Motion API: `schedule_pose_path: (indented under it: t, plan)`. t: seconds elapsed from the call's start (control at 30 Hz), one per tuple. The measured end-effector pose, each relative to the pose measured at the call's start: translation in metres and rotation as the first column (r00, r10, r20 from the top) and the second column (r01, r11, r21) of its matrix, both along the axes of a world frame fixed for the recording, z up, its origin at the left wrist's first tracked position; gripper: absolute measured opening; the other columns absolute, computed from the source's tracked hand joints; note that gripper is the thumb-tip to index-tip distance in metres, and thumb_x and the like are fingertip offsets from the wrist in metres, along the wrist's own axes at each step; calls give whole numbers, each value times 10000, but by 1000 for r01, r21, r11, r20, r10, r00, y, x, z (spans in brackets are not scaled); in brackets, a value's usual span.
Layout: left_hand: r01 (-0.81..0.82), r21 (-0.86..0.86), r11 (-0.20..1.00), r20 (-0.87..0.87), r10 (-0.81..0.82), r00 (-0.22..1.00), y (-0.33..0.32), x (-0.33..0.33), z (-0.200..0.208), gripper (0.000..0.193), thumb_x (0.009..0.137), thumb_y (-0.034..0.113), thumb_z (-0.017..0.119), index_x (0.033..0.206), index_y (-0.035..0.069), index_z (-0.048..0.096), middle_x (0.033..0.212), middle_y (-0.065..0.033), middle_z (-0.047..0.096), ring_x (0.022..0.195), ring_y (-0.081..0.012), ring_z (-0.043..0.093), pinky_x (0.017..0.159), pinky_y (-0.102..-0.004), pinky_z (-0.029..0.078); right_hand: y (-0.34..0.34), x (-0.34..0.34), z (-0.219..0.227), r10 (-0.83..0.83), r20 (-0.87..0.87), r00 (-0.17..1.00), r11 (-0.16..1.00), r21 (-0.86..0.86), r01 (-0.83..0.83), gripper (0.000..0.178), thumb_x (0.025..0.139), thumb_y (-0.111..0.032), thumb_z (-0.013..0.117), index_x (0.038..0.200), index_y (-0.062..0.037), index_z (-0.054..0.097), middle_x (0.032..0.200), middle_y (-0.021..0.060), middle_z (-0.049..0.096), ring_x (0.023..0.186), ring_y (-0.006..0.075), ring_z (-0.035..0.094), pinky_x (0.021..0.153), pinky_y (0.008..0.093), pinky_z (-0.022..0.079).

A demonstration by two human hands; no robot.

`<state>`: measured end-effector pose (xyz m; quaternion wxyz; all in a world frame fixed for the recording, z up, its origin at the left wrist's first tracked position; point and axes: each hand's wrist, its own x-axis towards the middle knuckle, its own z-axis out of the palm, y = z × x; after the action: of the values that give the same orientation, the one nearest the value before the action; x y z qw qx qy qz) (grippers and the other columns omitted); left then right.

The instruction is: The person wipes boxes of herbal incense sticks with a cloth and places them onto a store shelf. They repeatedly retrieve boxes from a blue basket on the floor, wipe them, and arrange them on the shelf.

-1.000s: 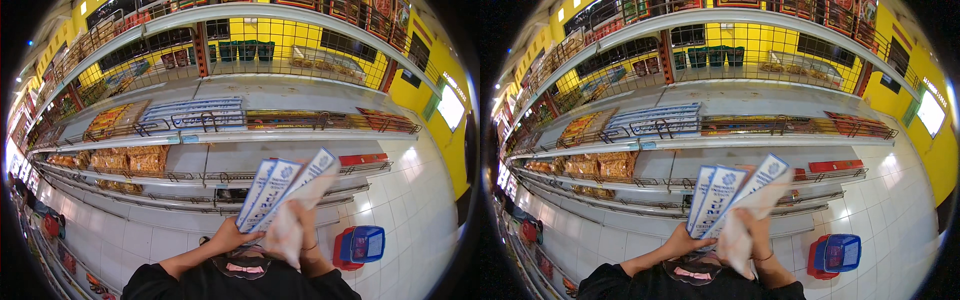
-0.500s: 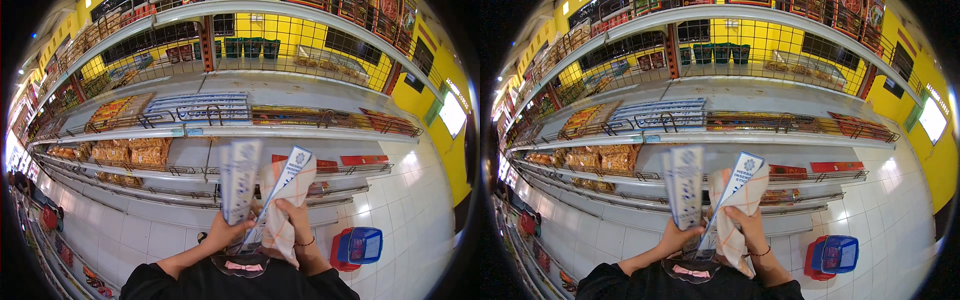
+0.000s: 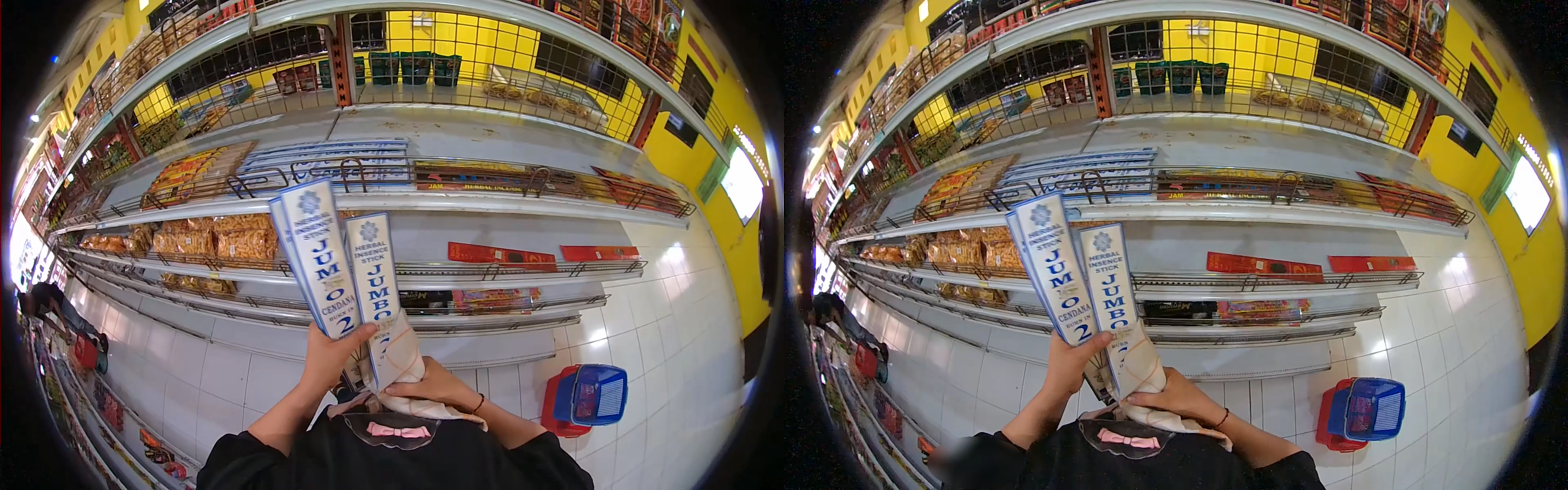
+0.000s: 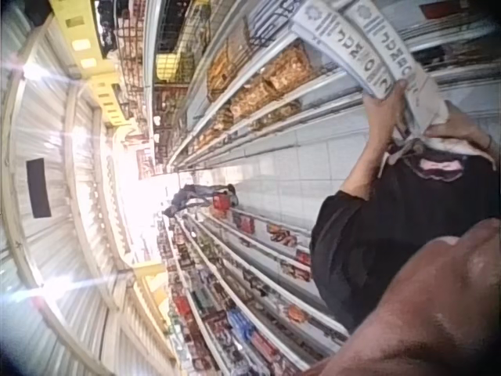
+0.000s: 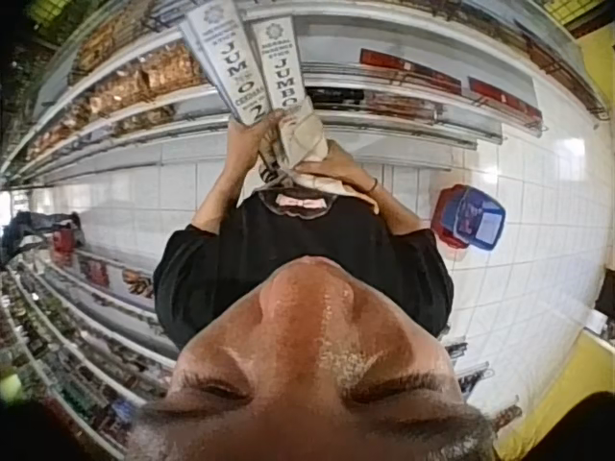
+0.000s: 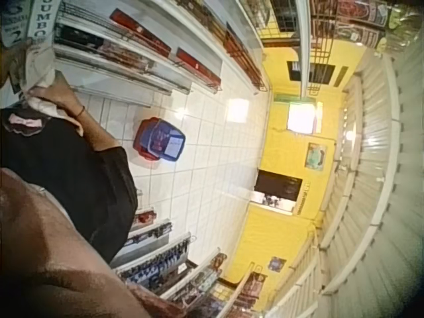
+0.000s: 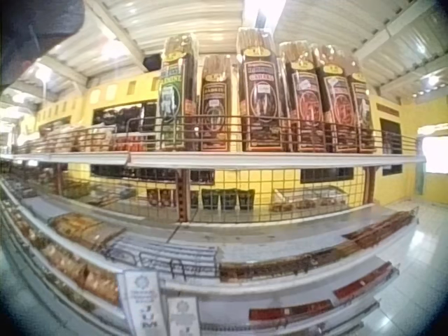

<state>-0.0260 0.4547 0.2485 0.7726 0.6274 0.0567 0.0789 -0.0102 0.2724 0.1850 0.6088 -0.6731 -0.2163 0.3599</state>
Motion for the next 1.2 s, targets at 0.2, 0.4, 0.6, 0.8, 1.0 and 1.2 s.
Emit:
schedule_pose_path:
  t: [0.2, 0.4, 0.6, 0.8, 1.0, 1.2]
  plan:
    - [-89, -95, 992, 24, 91, 996, 5, 3, 11, 296, 707, 1, 655, 987, -24, 564, 916, -92, 620, 799, -165, 600, 719, -282, 482, -4, 2, 1, -61, 61, 996, 998, 13, 60, 489, 665, -312, 706, 1008, 9, 571, 938, 112, 621, 858, 179, 589, 776, 288, 446]
    - [42, -87, 995, -14, -43, 999, -5, -1, -15, 365, 772, 153, 630, 1080, 4, 504, 980, -93, 591, 886, -178, 568, 789, -323, 452, -3, 13, 39, -274, 50, 960, 941, 219, 257, 297, 719, -118, 661, 975, 15, 587, 902, 72, 624, 823, 128, 576, 747, 265, 450]
    - [159, -391, 906, -48, -192, 980, -7, -3, -8, 522, 856, 366, 441, 1218, -4, 370, 1053, -130, 541, 966, -226, 534, 845, -349, 419, -26, 16, 32, -475, -72, 877, 814, 342, 469, 259, 753, -102, 626, 976, 23, 584, 904, 67, 619, 818, 125, 570, 720, 259, 451]
    - [284, -394, 874, 34, -295, 955, 6, -10, -20, 453, 867, 309, 466, 1200, 11, 391, 1120, -95, 516, 1010, -189, 510, 856, -331, 412, -38, 26, 35, -333, 170, 928, 943, 60, 327, 309, 781, -167, 604, 1028, 9, 550, 930, 83, 608, 860, 126, 558, 746, 257, 434]
    - [339, -371, 864, -83, -395, 915, -7, -5, -23, 417, 853, 302, 506, 1138, 3, 444, 1064, -75, 535, 968, -163, 517, 822, -306, 421, -12, 14, 31, -288, 279, 916, 957, 93, 273, 331, 774, -240, 599, 996, 3, 565, 842, 141, 619, 775, 191, 589, 708, 300, 447]
    - [222, -437, 871, 16, -240, 971, -4, -1, -11, 367, 844, 250, 536, 1111, 4, 483, 1030, -107, 572, 907, -161, 566, 775, -289, 459, -43, 23, 19, -527, 161, 835, 848, 31, 529, 351, 805, -247, 571, 1029, 18, 523, 835, 78, 604, 773, 149, 579, 687, 272, 454]
